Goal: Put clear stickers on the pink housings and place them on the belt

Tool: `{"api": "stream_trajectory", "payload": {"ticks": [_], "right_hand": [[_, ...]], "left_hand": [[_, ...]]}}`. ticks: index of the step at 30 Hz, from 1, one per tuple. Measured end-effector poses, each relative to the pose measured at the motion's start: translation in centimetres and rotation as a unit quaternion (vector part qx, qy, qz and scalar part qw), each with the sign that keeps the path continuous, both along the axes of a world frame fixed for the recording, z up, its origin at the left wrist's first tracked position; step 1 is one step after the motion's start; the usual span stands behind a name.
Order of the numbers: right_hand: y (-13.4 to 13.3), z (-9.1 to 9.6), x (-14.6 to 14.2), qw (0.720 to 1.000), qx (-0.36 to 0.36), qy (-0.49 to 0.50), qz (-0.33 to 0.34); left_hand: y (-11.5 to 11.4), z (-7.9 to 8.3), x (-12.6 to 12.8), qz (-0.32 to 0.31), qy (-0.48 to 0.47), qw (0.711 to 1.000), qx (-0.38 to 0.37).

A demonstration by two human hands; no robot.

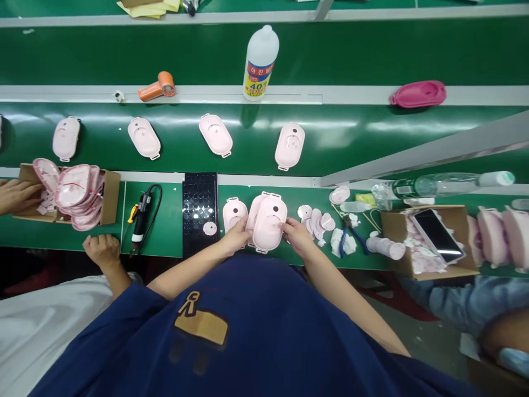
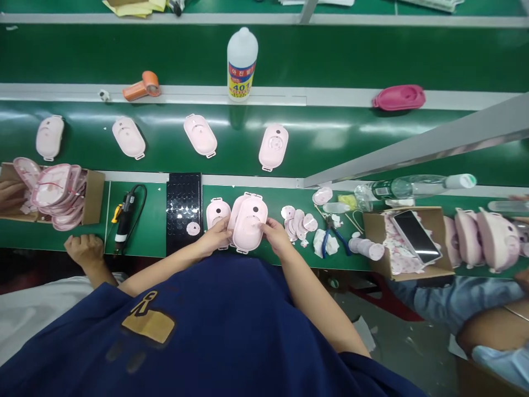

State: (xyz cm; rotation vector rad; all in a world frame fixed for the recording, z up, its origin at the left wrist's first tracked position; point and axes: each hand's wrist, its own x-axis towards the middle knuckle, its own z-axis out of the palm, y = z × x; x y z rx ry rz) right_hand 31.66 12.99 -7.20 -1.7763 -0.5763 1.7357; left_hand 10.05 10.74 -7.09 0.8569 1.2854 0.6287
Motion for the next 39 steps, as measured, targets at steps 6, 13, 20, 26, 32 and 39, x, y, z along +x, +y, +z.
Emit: {"api": "stream_trajectory", "payload": {"ticks": [6, 13, 20, 26, 32, 39], "right_hand": [[0.0, -0.8, -1.3, 0.999, 0.004, -0.049, 0.005], [1.0, -0.7, -3.2, 0.993, -0.019, -0.12, 0.008], [2.3, 0.4, -4.1, 0.995, -0.058, -0.071, -0.026], [1.6, 1.6, -5.6, 0.996, -0.069, 0.025, -0.057], [0.9, 1.6, -5.3, 0.994, -0.053, 0.045, -0.083], [0.9, 1.8, -4.8, 0.996, -0.006, 0.044, -0.081]], "left_hand": [[-1.1, 3.0, -9.9, -0.039, 0.281, 0.956, 0.071], [-3.2, 0.9, -11.6, -0.157, 0.439, 0.882, 0.071], [-3.4, 0.6, -11.6, -0.088, 0.495, 0.861, 0.075], [-2.0, -1.8, -14.7, 0.084, 0.514, 0.853, -0.03], [-1.7, -0.7, -17.6, 0.139, 0.442, 0.886, -0.034], [-1.9, 1.6, -18.7, 0.166, 0.313, 0.934, 0.044]]}}
